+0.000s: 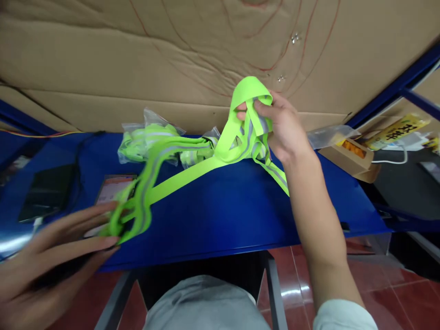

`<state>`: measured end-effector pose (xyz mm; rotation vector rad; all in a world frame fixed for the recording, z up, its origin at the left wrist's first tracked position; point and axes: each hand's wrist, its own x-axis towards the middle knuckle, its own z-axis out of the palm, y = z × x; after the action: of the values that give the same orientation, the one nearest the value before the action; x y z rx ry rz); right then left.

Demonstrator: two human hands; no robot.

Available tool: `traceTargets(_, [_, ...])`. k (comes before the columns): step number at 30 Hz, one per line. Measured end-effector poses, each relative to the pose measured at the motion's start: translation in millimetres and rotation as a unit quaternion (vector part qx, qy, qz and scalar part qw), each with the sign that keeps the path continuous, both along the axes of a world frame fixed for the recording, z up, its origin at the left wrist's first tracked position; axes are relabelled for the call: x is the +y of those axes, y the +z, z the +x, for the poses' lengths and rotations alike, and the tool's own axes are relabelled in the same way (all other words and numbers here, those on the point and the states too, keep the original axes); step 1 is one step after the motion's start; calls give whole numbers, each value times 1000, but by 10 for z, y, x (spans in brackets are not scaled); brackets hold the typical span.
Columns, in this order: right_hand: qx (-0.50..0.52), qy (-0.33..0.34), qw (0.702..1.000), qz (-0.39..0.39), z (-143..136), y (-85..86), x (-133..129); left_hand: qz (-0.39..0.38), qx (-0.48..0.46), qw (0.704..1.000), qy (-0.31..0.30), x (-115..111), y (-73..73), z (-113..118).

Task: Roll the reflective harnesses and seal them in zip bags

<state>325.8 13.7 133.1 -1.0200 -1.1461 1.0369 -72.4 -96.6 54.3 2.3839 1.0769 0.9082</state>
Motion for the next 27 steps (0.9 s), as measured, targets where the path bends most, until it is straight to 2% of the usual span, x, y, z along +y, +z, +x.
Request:
traceTargets(2, [12, 9, 999, 37, -43, 121, -4, -8, 30, 999, -26, 90, -168, 220])
traceTargets(3, [12, 8, 999, 52, -68, 153, -10, 21, 54, 997, -47, 106, -248, 340])
traceTargets(5, [-9, -11, 997, 71, -118, 170, -20, 45, 168, 981, -87, 82, -355, 565])
traceTargets(7, [-44, -33, 996, 73, -163, 147, -27, 54, 242, 957, -149, 21, -344, 731])
traceTargets(9, [-80, -37, 993, 73, -201, 117, -37, 45, 256, 945, -199, 3, -207, 828])
traceTargets(11, [-112, -27, 991, 66, -239, 105, -59, 43, 218, 954, -203, 95, 9, 895])
traceTargets(12, [-122, -21, 990, 63, -260, 108, -76, 50, 176, 966, -183, 190, 121, 940])
traceTargets(14, [-128, -12, 990, 56, -312, 127, -118, 70, 46, 990, -111, 457, 313, 1086])
traceTargets(15, [-123, -4, 991, 54, -340, 138, -141, 67, -28, 995, -68, 612, 383, 1193])
traceTargets(16, [-117, 8, 992, 54, -367, 149, -163, 54, -98, 992, -50, 769, 435, 1316])
traceTargets(19, [-108, 62, 990, 59, -410, 168, -208, -65, -230, 961, -140, 1177, 510, 1691])
traceTargets(21, [-120, 94, 986, 61, -374, 176, -212, -156, -276, 928, -193, 1370, 535, 1835])
traceTargets(24, [-178, 137, 974, 17, -217, 194, -189, -254, -310, 885, -236, 1578, 571, 1788])
traceTargets(27, [-250, 170, 952, -46, -29, 197, -146, -303, -260, 882, -251, 1750, 590, 1558])
